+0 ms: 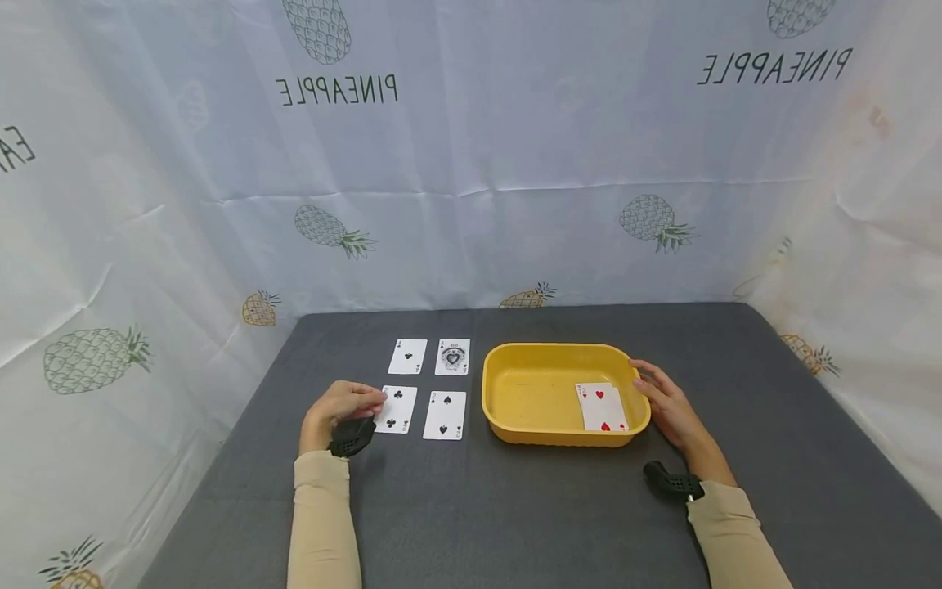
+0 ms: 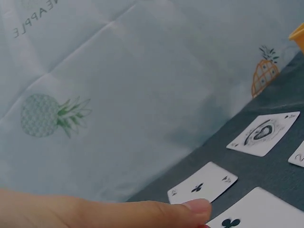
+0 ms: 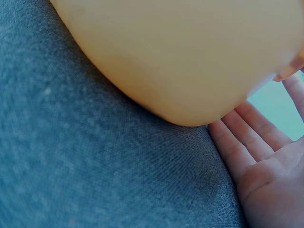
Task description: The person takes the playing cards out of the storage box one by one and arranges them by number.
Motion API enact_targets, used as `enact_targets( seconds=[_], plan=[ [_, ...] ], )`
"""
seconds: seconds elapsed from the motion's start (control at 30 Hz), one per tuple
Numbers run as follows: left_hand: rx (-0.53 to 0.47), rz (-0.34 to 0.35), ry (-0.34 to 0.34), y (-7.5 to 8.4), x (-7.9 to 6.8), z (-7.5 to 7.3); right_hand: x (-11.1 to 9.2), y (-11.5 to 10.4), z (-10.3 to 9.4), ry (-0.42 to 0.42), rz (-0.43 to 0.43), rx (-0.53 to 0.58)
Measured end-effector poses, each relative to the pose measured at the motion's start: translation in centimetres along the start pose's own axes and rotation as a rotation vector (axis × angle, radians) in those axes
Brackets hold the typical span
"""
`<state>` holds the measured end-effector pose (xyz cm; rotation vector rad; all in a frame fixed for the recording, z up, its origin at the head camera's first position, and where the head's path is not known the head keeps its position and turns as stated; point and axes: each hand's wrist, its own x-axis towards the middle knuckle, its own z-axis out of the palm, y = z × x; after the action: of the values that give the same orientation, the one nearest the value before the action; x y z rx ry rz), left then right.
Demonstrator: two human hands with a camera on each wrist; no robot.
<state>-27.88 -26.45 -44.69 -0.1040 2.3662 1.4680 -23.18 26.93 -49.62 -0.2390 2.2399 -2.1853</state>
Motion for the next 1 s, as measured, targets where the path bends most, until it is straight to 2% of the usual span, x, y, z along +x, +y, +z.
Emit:
enact_targets(
  seconds=[0.23, 0.4, 0.6, 1.0],
  plan=[
    [-0.054, 0.041, 0.046, 2.2, 1.1, 3.1, 0.0, -0.1, 0.2, -0.003, 0.002, 0.033],
    [-0.13, 0.1, -0.02, 3.6, 1.5, 5.1, -0.2, -0.2, 0.2, -0.001, 0.01, 0.038],
    [-0.239, 0.119, -0.061, 4.8, 1.4, 6.7, -0.2, -0.3, 0.1, 0.006, 0.017, 0.01],
    [-0.301, 0.148, -0.116, 8.1, 0.5, 9.3, -0.1, -0.2, 0.2, 0.015, 0.004, 0.019]
  ],
)
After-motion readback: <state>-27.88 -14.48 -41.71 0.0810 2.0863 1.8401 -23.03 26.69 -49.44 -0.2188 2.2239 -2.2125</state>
